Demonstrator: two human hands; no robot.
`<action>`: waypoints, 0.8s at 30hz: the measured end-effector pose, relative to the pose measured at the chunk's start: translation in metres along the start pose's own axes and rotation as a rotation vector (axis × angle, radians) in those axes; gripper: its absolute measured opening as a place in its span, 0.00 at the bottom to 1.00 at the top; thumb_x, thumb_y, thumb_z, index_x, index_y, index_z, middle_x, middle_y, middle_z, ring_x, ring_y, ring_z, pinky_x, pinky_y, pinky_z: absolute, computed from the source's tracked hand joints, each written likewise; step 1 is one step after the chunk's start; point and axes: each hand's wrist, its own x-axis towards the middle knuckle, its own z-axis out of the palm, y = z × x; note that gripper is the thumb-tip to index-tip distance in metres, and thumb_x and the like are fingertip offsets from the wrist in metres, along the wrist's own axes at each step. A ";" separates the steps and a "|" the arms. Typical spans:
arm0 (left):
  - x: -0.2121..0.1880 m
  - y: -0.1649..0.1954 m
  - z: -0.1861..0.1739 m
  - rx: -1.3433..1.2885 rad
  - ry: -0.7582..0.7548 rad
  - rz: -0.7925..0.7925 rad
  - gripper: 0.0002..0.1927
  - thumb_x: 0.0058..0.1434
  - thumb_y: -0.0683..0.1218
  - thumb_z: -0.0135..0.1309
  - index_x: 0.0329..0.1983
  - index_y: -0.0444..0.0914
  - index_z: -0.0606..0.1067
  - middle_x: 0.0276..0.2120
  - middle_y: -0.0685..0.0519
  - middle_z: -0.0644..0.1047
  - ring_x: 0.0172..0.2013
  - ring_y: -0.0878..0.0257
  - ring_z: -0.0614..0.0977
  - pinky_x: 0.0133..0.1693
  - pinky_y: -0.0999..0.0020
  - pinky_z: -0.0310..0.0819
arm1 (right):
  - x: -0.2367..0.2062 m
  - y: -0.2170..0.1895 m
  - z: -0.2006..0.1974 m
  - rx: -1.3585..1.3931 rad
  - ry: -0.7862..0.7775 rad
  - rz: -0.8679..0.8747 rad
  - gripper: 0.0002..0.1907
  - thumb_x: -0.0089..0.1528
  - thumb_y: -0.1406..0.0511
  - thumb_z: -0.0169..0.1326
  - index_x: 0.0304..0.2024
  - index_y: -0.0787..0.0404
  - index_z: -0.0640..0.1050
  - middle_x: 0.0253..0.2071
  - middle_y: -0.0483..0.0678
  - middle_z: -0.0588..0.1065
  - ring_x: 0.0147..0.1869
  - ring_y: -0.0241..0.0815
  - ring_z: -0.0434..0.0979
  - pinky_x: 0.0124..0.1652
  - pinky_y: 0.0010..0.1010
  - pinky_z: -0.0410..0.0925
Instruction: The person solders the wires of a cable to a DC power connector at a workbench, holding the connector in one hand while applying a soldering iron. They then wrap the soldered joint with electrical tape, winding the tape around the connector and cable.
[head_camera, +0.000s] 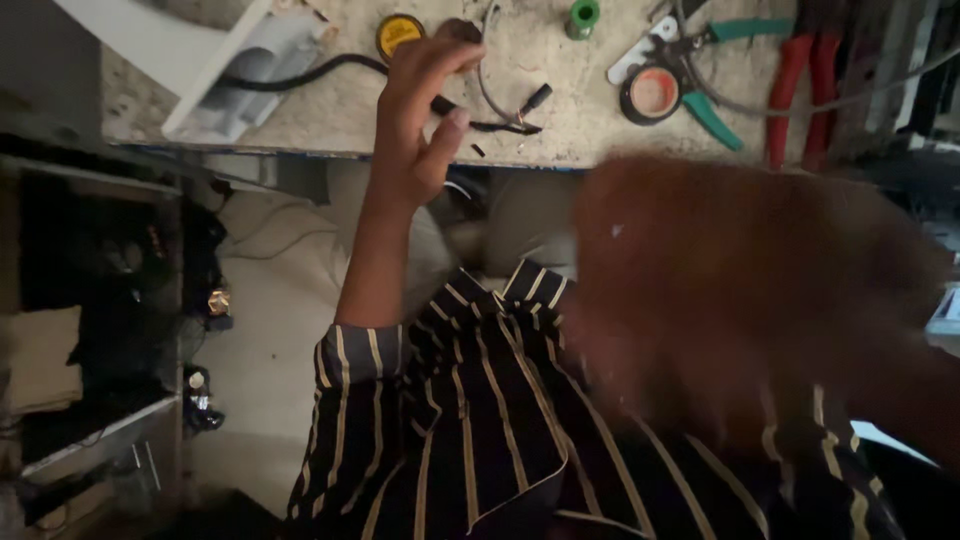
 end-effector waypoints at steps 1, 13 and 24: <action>0.003 -0.004 0.001 -0.045 0.018 0.021 0.20 0.73 0.47 0.47 0.64 0.35 0.71 0.59 0.45 0.72 0.58 0.51 0.76 0.62 0.61 0.70 | 0.004 0.015 -0.011 -0.249 0.139 -0.014 0.26 0.81 0.54 0.34 0.51 0.63 0.78 0.43 0.51 0.79 0.42 0.46 0.80 0.41 0.41 0.65; 0.028 -0.032 -0.022 0.487 0.109 0.163 0.27 0.80 0.62 0.37 0.64 0.39 0.73 0.53 0.46 0.74 0.54 0.46 0.75 0.57 0.50 0.65 | -0.052 0.131 -0.073 -1.340 0.396 0.144 0.04 0.71 0.69 0.56 0.45 0.62 0.81 0.32 0.53 0.73 0.36 0.58 0.75 0.38 0.46 0.66; -0.005 -0.014 0.010 0.390 0.154 0.164 0.25 0.80 0.61 0.40 0.61 0.36 0.73 0.49 0.44 0.72 0.50 0.47 0.76 0.53 0.53 0.70 | -0.100 0.130 -0.059 -1.333 0.353 0.219 0.05 0.70 0.66 0.61 0.40 0.61 0.80 0.33 0.52 0.77 0.34 0.54 0.78 0.35 0.42 0.69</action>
